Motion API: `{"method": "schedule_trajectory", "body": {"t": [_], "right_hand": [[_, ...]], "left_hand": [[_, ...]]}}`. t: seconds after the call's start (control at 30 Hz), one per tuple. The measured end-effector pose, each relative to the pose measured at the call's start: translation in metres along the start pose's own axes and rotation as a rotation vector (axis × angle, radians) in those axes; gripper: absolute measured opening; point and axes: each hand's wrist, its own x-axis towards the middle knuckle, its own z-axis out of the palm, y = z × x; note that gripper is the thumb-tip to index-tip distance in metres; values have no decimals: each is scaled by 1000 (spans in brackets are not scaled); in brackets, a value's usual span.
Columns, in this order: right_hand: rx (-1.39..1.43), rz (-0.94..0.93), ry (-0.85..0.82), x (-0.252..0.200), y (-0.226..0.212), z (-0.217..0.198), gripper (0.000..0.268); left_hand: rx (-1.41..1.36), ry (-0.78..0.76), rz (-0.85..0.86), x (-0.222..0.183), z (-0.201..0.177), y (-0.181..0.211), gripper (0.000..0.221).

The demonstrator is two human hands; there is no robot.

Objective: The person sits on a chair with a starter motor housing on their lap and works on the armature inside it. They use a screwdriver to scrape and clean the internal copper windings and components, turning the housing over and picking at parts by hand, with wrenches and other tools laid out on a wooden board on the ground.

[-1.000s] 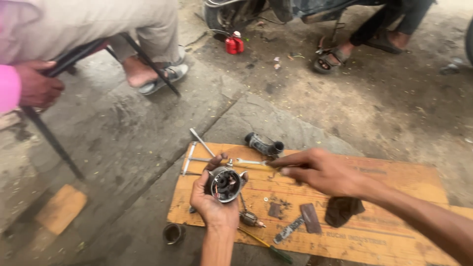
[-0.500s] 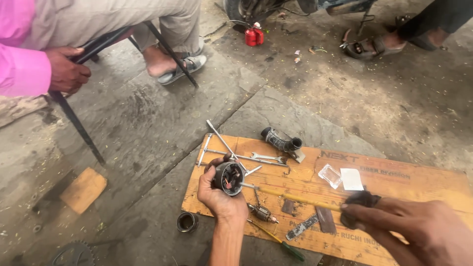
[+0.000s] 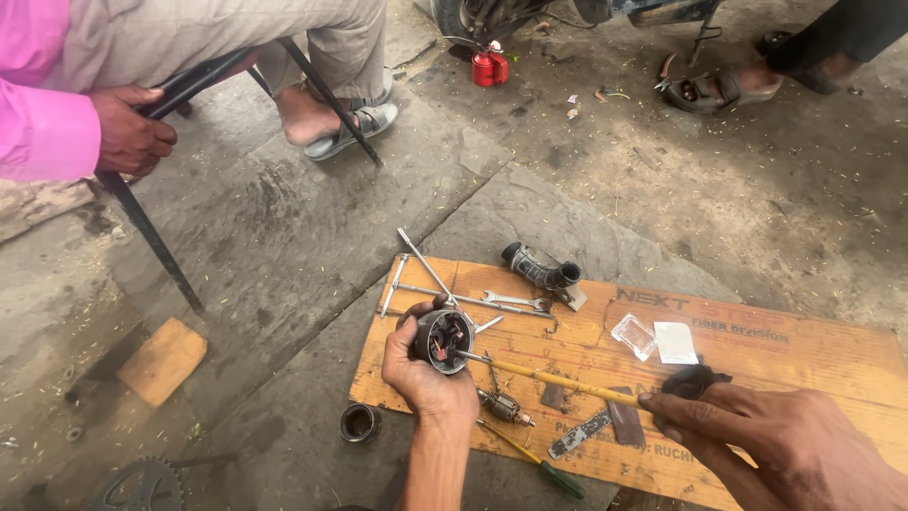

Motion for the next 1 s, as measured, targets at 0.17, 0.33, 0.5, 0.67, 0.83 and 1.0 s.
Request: {"method": "schedule_trajectory", "body": {"t": [0.17,0.33,0.5,0.67,0.83,1.0], "right_hand": [[23,-54,44,1,-2,-2,41],[65,13,5,2,-1,-4,44],[7,-262,328,-5,-9,-4,39],[-111,18,90,-6,12,17,32],[-7,13,69,-8,3,16,34],[-170,118,38,5,-57,-23,31]], "left_hand": [[14,-10,14,0,-2,-1,31],[52,-28,26,-2,-2,-2,28],[207,-11,32,-5,2,-2,23],[241,-9,52,-5,-2,-8,21],[239,9,29,-7,2,-3,19],[475,98,118,-11,4,-4,24]]}}
